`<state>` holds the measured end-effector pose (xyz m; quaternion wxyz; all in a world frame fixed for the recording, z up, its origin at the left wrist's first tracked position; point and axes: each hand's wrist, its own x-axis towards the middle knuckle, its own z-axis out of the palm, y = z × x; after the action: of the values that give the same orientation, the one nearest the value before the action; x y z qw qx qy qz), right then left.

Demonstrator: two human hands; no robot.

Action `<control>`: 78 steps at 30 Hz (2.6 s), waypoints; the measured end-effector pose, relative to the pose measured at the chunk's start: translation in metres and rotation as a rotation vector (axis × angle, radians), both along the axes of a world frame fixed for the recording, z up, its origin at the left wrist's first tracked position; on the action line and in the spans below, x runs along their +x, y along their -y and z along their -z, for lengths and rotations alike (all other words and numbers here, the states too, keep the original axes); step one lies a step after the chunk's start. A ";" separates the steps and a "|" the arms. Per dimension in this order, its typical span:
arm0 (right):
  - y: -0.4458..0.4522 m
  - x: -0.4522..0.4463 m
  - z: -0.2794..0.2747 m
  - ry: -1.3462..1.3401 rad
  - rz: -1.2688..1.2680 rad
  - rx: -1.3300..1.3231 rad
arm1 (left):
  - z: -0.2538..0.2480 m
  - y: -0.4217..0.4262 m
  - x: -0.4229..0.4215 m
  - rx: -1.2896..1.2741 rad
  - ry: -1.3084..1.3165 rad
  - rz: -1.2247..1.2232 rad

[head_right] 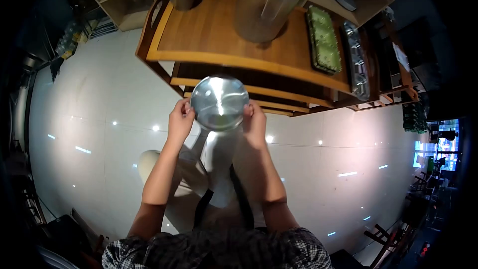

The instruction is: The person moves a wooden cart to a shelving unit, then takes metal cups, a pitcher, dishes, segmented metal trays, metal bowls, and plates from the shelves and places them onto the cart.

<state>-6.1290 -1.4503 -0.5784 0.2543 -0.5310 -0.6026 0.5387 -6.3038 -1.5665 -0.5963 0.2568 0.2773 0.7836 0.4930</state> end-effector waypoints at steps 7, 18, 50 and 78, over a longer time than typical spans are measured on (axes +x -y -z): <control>-0.041 -0.022 0.042 0.127 -0.011 0.355 | 0.021 -0.033 -0.019 0.089 -0.123 0.033; -0.115 -0.091 0.064 0.387 -0.209 0.359 | 0.051 -0.066 -0.059 0.271 0.003 0.018; -0.051 -0.093 0.084 0.342 -0.353 1.024 | 0.052 -0.071 -0.027 -0.228 -1.028 0.371; -0.055 -0.099 0.083 0.493 -0.461 0.966 | 0.046 -0.073 -0.030 -0.133 -0.906 0.414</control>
<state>-6.2281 -1.3950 -0.6613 0.1963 -0.3199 -0.9209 0.1052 -6.3335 -1.4939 -0.6423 0.0005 0.5964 0.7745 0.2108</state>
